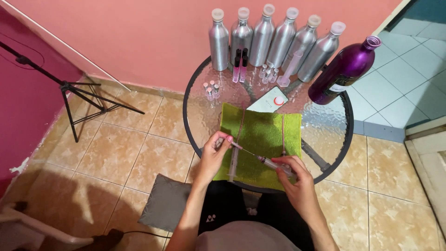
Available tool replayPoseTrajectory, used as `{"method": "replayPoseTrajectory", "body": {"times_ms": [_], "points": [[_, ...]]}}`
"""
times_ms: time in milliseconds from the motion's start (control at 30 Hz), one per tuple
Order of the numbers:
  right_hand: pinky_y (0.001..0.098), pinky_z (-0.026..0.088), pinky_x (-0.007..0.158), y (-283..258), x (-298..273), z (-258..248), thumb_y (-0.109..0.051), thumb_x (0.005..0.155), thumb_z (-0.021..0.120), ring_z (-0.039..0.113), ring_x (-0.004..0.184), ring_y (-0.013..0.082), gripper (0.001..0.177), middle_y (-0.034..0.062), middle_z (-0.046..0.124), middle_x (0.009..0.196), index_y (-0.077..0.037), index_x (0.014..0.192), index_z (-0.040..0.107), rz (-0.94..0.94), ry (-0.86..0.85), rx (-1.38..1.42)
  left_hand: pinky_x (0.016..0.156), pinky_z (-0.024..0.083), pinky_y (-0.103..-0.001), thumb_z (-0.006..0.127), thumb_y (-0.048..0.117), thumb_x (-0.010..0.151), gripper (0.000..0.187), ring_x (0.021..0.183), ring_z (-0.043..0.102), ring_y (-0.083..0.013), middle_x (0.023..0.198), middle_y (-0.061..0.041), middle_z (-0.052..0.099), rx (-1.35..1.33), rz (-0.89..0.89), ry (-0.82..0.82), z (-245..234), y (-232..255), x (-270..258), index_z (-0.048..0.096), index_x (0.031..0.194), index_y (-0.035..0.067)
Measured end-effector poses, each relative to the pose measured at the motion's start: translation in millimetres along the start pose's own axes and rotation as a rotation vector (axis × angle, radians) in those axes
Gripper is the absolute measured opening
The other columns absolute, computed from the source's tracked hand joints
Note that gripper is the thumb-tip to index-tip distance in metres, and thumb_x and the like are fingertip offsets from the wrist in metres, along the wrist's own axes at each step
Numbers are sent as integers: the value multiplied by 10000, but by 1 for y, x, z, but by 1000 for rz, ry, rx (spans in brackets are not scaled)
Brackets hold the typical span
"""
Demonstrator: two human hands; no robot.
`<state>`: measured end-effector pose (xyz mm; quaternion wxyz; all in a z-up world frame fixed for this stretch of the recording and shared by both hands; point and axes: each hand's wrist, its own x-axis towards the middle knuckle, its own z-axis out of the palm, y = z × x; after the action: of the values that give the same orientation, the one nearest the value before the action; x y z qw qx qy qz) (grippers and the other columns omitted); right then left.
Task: Organizing and arranging perfume bottles and syringes on a glass table
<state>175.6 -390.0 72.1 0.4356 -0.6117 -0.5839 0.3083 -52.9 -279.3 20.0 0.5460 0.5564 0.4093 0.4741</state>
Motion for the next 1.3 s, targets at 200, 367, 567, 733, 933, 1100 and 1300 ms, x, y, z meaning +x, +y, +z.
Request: {"method": "replayPoseTrajectory", "body": {"times_ms": [200, 367, 567, 733, 933, 1100, 1300], "points": [[261, 426, 720, 10, 1, 6, -45, 960, 644, 600, 870, 148, 241, 17, 668, 1049, -104, 1177, 730, -4, -43, 14, 577, 254, -231, 616, 224, 1052, 178, 623, 347, -55, 690, 68, 400, 47, -19, -73, 6, 16, -6, 602, 898, 136], [241, 462, 689, 12, -3, 11, -81, 961, 654, 646, 781, 125, 263, 24, 687, 941, -101, 1219, 703, 75, -93, 145, 565, 248, -232, 629, 236, 1046, 200, 612, 342, -51, 688, 69, 393, 17, -41, -104, 13, 26, -10, 586, 870, 150], [274, 541, 683, 14, -9, 20, -81, 985, 612, 665, 707, 176, 290, 109, 732, 917, -30, 1271, 620, 191, -257, 504, 591, 284, -229, 647, 162, 1035, 207, 635, 375, -51, 714, 56, 421, -74, -32, -110, 24, 26, -12, 566, 845, 142], [275, 501, 604, 1, -17, 28, -123, 1003, 587, 662, 654, 198, 322, 165, 753, 961, -26, 1310, 561, 273, -334, 632, 677, 355, -227, 648, 191, 1027, 192, 729, 449, -61, 791, 38, 491, -160, -58, -89, 47, 37, -22, 580, 864, 114], [319, 540, 663, -3, -21, 38, -108, 1010, 582, 664, 669, 215, 306, 180, 742, 937, 3, 1294, 561, 186, -210, 713, 670, 425, -227, 626, 141, 1030, 202, 724, 497, -75, 809, 12, 529, -151, 39, 27, 65, 39, -20, 551, 846, 102], [274, 513, 525, 7, -19, 42, -131, 1005, 595, 674, 663, 207, 326, 203, 734, 943, 10, 1295, 540, 203, -168, 791, 624, 373, -237, 601, 156, 1046, 234, 683, 424, -64, 784, 24, 478, -115, 99, 14, 73, 38, -15, 490, 844, 116], [315, 543, 631, 13, -18, 41, -158, 996, 612, 672, 663, 219, 335, 200, 751, 927, 17, 1277, 560, 238, -138, 785, 626, 339, -248, 581, 163, 1054, 240, 669, 378, -63, 767, 43, 421, -108, 110, -20, 77, 34, -13, 473, 843, 128]]}}
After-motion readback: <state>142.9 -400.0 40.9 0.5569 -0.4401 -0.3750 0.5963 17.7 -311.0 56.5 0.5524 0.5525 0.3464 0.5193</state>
